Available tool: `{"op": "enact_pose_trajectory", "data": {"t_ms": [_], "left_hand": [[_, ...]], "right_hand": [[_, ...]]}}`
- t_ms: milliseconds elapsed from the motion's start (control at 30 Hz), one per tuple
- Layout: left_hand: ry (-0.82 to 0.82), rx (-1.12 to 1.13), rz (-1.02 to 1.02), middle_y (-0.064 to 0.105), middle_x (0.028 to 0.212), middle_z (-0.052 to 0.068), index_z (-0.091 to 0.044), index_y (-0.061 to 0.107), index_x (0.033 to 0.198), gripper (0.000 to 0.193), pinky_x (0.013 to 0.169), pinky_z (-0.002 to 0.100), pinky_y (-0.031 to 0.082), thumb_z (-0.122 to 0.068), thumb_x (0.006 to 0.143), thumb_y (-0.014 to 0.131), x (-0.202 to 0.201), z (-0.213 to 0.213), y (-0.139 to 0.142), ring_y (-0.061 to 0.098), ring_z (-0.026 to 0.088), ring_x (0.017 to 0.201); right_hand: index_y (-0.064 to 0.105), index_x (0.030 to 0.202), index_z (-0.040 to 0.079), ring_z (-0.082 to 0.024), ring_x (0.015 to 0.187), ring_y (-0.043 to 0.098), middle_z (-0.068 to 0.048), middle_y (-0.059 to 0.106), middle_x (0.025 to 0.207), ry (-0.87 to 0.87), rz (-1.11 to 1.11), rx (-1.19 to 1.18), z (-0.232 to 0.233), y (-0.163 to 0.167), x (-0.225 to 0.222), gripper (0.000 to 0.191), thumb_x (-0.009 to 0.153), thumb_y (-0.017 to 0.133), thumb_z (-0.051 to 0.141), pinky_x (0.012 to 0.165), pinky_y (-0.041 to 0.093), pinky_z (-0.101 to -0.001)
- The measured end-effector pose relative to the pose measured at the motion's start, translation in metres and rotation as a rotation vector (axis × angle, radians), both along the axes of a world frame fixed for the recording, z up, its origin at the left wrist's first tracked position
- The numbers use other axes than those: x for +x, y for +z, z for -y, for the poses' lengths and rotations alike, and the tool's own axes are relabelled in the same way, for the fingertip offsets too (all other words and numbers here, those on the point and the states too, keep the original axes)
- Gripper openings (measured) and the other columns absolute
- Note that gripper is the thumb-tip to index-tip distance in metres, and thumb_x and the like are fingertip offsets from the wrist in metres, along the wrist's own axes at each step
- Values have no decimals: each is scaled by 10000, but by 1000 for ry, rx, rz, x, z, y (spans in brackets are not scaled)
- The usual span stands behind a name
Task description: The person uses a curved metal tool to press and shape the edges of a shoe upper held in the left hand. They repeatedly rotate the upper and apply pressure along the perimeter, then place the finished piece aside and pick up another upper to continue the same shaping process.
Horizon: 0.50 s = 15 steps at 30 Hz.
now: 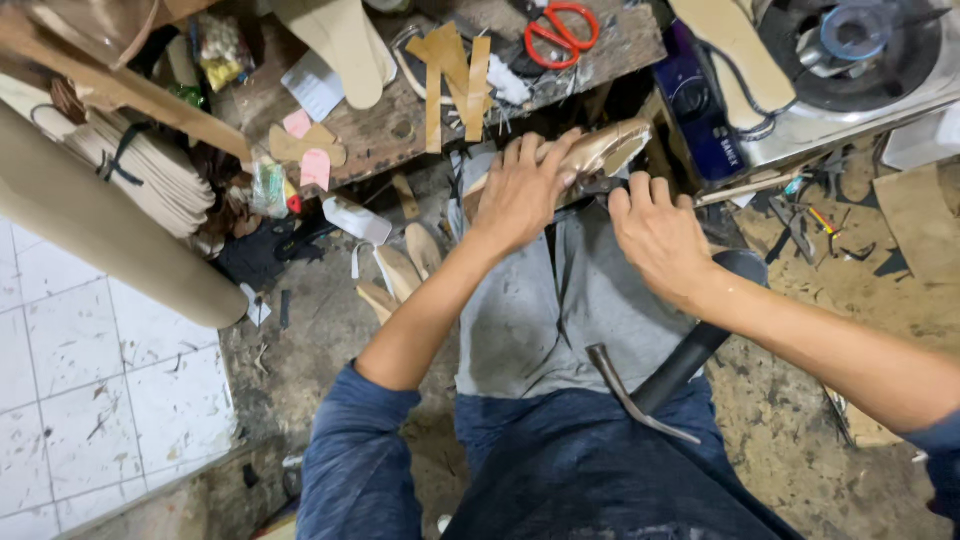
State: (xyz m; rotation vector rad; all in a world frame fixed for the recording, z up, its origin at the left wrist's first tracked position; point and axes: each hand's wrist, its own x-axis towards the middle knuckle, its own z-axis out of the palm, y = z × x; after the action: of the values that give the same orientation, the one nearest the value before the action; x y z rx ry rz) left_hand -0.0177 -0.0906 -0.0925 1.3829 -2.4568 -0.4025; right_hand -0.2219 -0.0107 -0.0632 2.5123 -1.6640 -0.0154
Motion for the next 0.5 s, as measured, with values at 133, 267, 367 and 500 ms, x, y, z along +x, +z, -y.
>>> {"op": "enact_pose_trajectory", "data": {"t_ms": [133,267,367,500], "left_hand": [[-48,-290,-47,529,1453,140,-143,331,1544,579,1043,590,427,-353,1047,538,-8,-3,-4,509,401,1323],[-84,-58,-57,560,1304,148,-149,343,1559,607,998,562,449,-308,1011,552,-4,6,4,535,382,1264],[-17,94,14,557,1312,128,-211,396,1537,549,1059,527,443,-338,1021,535,-9,12,9,537,354,1236],[-68,-228,-91,571,1312,111,-115,438,1483,529,1042,580,419,-319,1007,547,-20,10,4,557,332,1251]], "right_hand": [[526,1052,-31,-409,962,596,-236,517,1050,-16,163,192,15,20,-18,402,681,669,33,789,545,-534],[520,1112,-26,-377,971,621,-227,531,1121,-124,166,222,14,14,-13,288,839,609,-10,669,559,-494],[514,1039,-40,-376,981,634,-229,540,1079,-34,106,93,14,8,-13,208,867,623,0,724,581,-447],[549,1018,-18,-408,930,643,-219,558,1043,27,201,202,28,17,-33,266,769,644,-8,728,557,-474]]}}
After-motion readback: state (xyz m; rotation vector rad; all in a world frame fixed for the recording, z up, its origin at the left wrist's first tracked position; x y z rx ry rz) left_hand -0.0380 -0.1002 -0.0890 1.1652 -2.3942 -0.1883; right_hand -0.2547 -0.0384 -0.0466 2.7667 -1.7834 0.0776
